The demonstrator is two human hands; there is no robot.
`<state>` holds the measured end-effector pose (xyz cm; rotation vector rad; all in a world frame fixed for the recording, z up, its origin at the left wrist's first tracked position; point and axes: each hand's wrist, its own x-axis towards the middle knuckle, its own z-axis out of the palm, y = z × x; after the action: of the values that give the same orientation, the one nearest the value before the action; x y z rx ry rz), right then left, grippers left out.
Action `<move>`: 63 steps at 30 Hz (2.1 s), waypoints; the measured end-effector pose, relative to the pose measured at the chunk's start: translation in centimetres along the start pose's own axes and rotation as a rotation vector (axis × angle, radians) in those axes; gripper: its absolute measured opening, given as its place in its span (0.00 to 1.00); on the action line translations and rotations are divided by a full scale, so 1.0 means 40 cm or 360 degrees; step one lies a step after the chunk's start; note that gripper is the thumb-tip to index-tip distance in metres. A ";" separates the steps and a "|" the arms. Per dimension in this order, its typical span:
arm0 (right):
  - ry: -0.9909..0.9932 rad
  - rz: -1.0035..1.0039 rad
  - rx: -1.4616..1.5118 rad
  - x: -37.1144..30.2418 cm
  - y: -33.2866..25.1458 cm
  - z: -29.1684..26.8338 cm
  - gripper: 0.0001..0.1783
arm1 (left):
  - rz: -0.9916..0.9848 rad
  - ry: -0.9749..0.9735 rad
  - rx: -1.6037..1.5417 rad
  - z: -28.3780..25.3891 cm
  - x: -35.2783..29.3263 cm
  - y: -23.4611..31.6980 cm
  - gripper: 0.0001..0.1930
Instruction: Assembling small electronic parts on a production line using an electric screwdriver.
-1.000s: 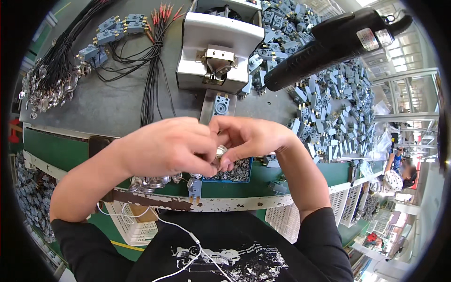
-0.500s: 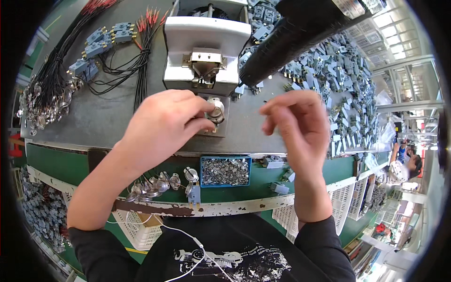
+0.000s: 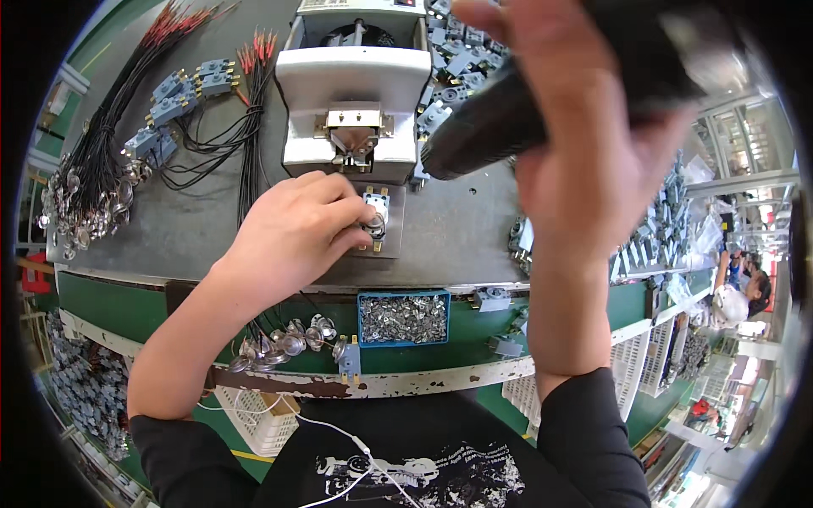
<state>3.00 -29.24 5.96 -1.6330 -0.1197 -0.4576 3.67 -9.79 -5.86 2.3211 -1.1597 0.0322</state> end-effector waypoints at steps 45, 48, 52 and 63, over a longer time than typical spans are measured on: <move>-0.0368 -0.0708 0.0449 -0.001 0.132 0.128 0.37 | 0.0073 0.0186 -0.0043 0.037 -0.029 -0.011 0.13; -0.0460 -0.0747 0.0401 0.011 0.157 0.119 0.37 | 0.0068 0.0186 -0.0002 0.041 -0.024 -0.008 0.13; -0.0613 -0.0789 0.0358 0.005 0.171 0.097 0.37 | 0.0041 0.0181 -0.0073 0.051 -0.030 -0.005 0.11; -0.0681 -0.0945 0.0059 -0.013 0.200 0.082 0.38 | 0.0014 0.0262 -0.0078 0.071 -0.051 -0.010 0.12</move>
<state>5.99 -26.94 -1.83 -1.6238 -0.9444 -0.5391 2.09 -9.44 -9.00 2.2244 -1.0765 0.1926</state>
